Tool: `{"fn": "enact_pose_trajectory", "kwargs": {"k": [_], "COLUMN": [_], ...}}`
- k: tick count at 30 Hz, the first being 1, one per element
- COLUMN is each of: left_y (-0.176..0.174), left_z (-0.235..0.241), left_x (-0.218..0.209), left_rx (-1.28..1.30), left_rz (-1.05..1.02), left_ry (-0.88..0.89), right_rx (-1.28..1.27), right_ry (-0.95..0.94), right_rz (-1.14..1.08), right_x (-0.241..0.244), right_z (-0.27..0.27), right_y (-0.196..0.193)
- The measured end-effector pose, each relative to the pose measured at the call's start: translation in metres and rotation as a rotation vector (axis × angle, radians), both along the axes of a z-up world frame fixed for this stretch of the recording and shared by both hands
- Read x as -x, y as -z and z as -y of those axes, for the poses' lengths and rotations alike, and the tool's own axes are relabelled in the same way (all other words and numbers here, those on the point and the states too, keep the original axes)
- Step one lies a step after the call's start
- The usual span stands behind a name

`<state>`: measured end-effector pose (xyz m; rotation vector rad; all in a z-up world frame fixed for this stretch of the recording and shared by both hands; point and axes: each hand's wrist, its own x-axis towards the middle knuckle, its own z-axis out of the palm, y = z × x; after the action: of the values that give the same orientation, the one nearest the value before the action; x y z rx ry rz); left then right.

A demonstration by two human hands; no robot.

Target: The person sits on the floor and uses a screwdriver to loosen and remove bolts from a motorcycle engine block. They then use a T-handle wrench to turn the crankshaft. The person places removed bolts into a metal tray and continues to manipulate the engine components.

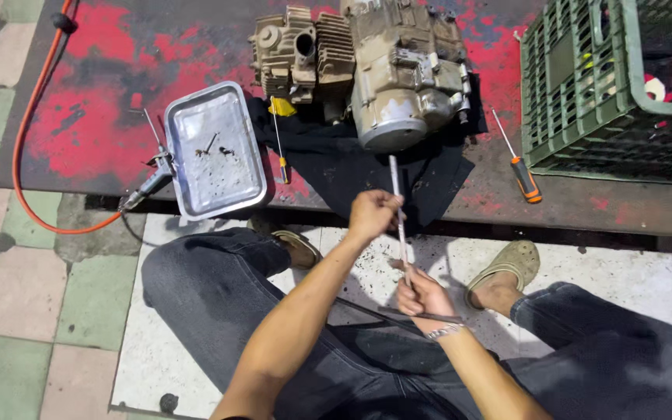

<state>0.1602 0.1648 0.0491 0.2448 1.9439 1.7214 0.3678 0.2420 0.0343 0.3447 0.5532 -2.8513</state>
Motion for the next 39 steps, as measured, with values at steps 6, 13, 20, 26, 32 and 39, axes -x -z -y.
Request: {"fn": "enact_pose_trajectory", "kwargs": {"k": [6,13,20,26,32,39], "left_y": [0.012,-0.004,-0.008,-0.010,-0.034,-0.044], "left_z": [-0.039,-0.042,-0.037,-0.041,-0.037,-0.056], "left_x": [0.005,0.004,0.006,0.008,-0.025,-0.191], "left_rx": [-0.077,-0.018,-0.062,-0.010,0.066,0.108], "left_rz": [0.048,0.009,0.035,-0.053,-0.753,-0.588], "left_ry": [-0.007,-0.058,-0.037,-0.066,-0.235,0.496], "right_rx": [-0.154,-0.040,-0.438,0.220,0.005,0.173], "right_ry": [0.172,0.200,0.180,0.048,0.020,0.031], "right_rz": [0.293,0.129,0.202,-0.030,-0.067,-0.103], "right_x": [-0.003,-0.003,0.002,0.001,0.008,0.008], "right_z": [-0.029,-0.034,-0.034,-0.050,-0.045,-0.032], "right_y": [-0.005,0.011,0.017,0.039,0.033,0.016]}}
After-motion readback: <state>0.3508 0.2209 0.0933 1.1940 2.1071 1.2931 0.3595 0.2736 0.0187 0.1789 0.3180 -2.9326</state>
